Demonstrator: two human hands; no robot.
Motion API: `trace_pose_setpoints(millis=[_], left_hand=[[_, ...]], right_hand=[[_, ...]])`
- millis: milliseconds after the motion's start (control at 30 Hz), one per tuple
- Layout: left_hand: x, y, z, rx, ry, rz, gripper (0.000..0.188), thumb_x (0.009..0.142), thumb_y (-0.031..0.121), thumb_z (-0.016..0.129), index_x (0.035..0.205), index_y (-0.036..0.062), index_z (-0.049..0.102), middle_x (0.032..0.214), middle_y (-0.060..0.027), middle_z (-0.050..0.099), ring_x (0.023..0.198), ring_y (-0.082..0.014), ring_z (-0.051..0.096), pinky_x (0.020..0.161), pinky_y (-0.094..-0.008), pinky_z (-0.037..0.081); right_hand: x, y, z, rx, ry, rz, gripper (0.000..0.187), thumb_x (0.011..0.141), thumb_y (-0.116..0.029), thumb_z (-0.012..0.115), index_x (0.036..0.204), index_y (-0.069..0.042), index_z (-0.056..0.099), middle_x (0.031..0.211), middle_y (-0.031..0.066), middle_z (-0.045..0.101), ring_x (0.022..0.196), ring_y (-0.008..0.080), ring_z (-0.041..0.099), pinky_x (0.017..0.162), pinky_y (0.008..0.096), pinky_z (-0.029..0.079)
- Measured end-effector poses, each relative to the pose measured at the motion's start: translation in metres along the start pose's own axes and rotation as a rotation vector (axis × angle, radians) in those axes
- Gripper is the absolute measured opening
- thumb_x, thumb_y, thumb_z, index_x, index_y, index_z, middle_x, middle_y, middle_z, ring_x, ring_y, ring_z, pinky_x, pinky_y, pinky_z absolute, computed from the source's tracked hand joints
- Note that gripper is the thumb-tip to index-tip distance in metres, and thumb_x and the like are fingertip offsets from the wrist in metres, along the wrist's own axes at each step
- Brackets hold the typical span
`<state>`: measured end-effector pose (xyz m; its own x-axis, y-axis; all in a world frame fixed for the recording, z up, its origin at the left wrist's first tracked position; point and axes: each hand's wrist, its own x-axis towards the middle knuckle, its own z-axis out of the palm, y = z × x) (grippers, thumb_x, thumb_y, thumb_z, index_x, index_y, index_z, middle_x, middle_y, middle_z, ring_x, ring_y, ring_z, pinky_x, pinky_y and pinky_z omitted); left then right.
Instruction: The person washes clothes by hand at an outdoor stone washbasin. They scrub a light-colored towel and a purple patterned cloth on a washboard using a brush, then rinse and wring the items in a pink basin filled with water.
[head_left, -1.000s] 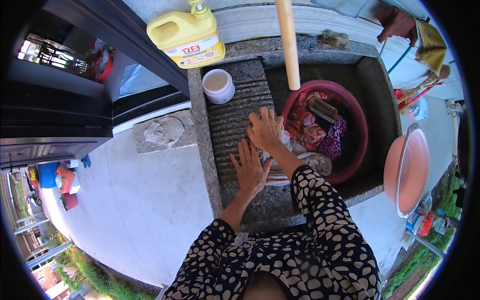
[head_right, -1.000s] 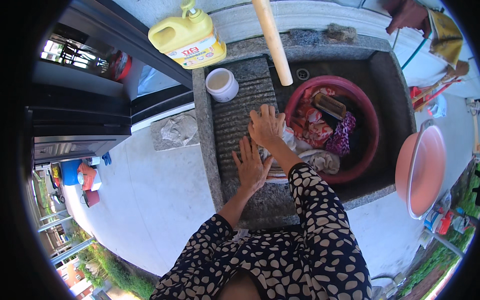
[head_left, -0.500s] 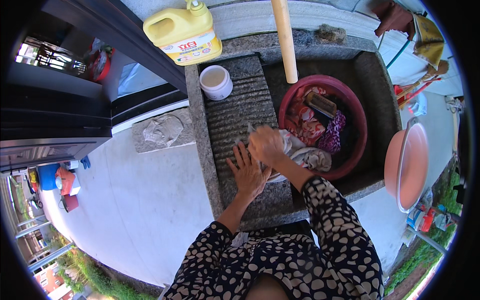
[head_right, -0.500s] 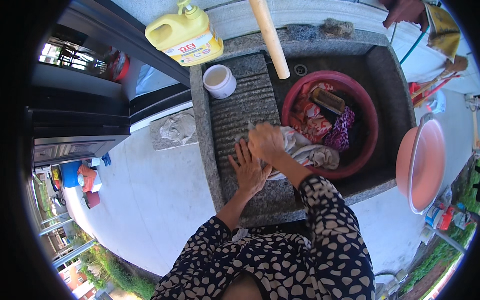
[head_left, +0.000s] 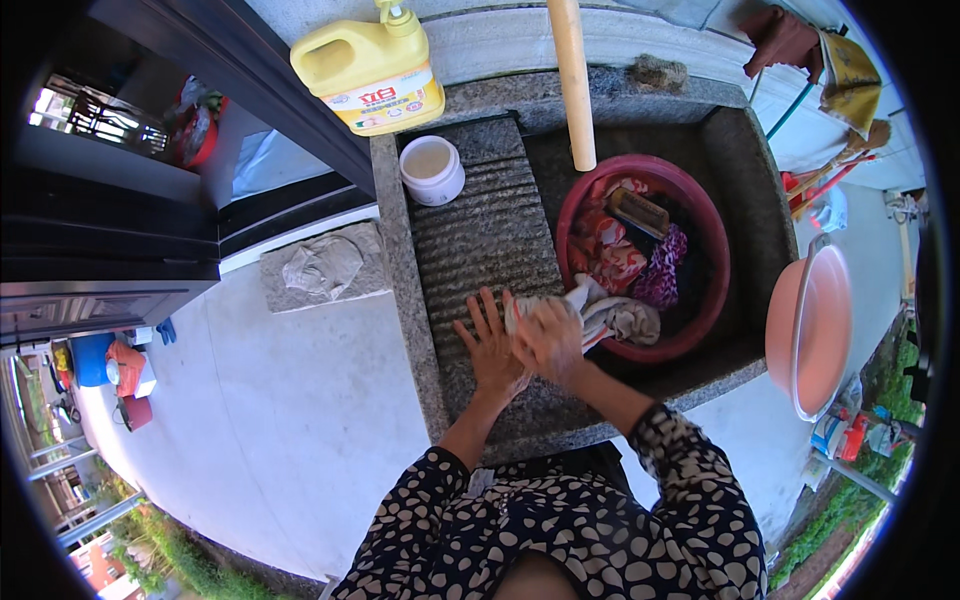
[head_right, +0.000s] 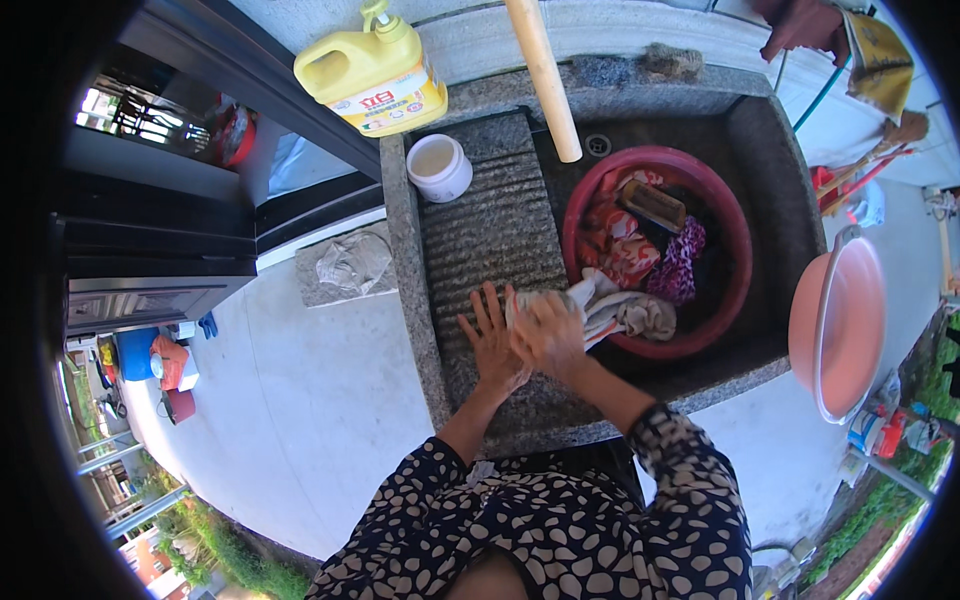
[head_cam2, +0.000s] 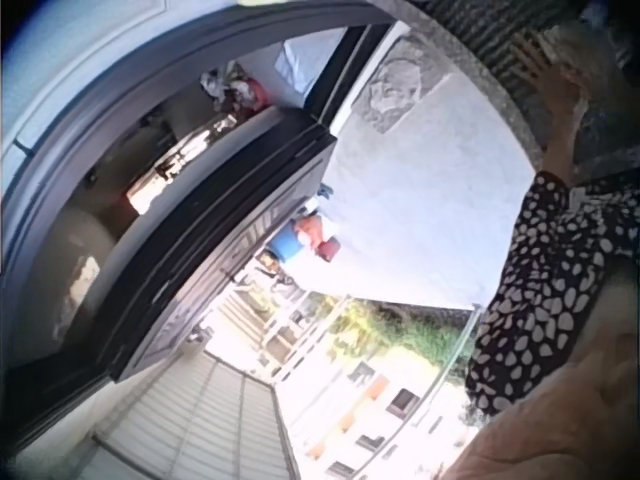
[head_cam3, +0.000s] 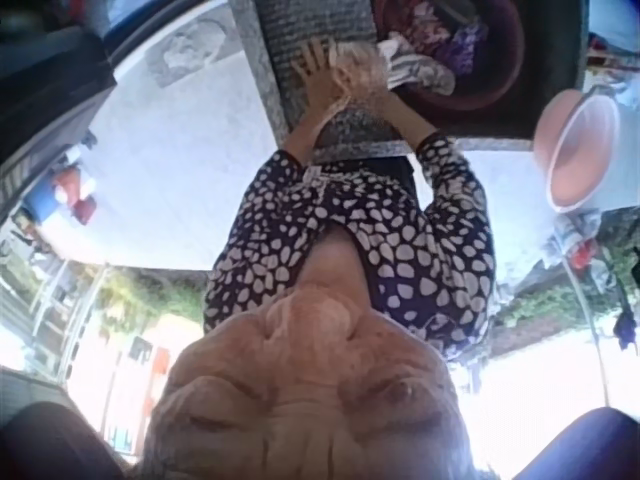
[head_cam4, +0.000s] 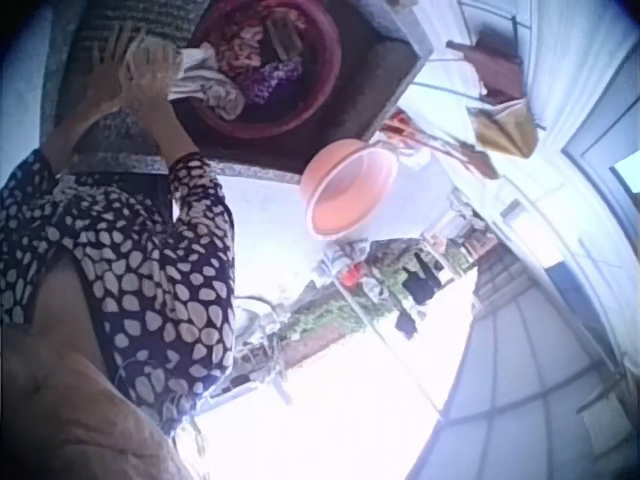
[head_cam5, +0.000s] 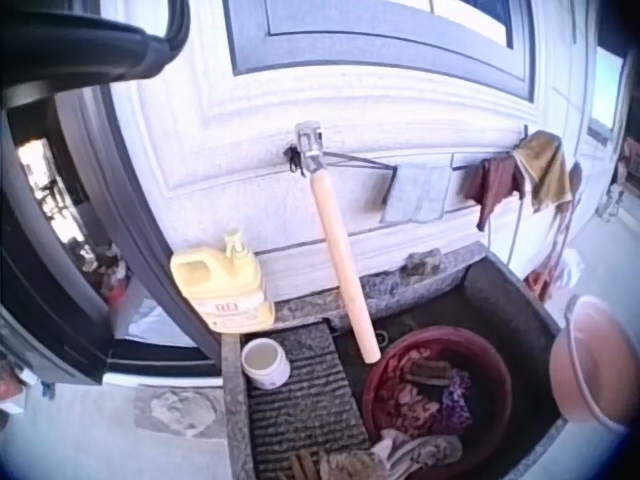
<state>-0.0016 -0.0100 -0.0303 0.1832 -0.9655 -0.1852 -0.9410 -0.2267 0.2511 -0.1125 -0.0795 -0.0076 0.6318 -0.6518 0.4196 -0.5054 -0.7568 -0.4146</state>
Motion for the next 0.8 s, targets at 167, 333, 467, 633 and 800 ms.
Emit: trace_pose_setpoints(millis=[167,333,467,633,800], left_hand=[[0.006,0.013,-0.003,-0.042,-0.080,-0.029,0.087,0.093,0.061,0.044,0.150,0.0002,0.019,0.157,-0.0247,0.005,0.145,-0.0450,-0.001,0.108,-0.0703,0.003],[0.006,0.006,0.001,-0.112,0.029,-0.014,0.085,0.093,0.057,0.048,0.149,-0.0010,0.022,0.158,-0.0245,0.006,0.145,-0.0450,0.000,0.108,-0.0702,0.004],[0.005,0.006,-0.001,-0.102,-0.037,-0.013,0.089,0.090,0.058,0.051,0.150,-0.0004,0.020,0.158,-0.0245,0.004,0.145,-0.0451,0.000,0.108,-0.0704,0.004],[0.000,0.002,-0.008,-0.010,-0.057,0.001,0.093,0.089,0.061,0.050,0.150,-0.0010,0.018,0.158,-0.0244,0.004,0.145,-0.0458,-0.001,0.108,-0.0705,0.004],[0.001,0.009,0.006,-0.015,0.023,-0.005,0.099,0.088,0.068,0.046,0.151,-0.0025,0.015,0.157,-0.0254,0.007,0.145,-0.0463,0.001,0.107,-0.0706,0.003]], right_hand=[[0.077,0.048,0.059,-0.081,-0.129,0.346,0.020,0.075,-0.028,0.068,0.082,-0.009,0.064,0.096,0.0139,0.057,0.093,0.0298,0.058,0.056,0.0419,0.049],[0.107,0.023,0.034,-0.338,0.058,0.655,0.024,0.074,-0.032,0.071,0.084,-0.011,0.065,0.094,0.0120,0.054,0.094,0.0322,0.053,0.071,0.0458,0.047],[0.028,0.011,-0.003,0.014,0.001,0.365,0.023,0.072,-0.030,0.072,0.081,-0.011,0.064,0.089,0.0113,0.051,0.089,0.0325,0.051,0.072,0.0459,0.044],[0.008,0.001,0.005,0.049,-0.032,0.147,0.017,0.072,-0.025,0.070,0.077,-0.010,0.062,0.077,0.0114,0.050,0.076,0.0337,0.054,0.068,0.0462,0.045],[0.085,0.038,0.051,-0.159,-0.071,0.480,0.020,0.074,-0.027,0.068,0.085,-0.011,0.066,0.088,0.0117,0.053,0.091,0.0335,0.054,0.070,0.0482,0.045]])
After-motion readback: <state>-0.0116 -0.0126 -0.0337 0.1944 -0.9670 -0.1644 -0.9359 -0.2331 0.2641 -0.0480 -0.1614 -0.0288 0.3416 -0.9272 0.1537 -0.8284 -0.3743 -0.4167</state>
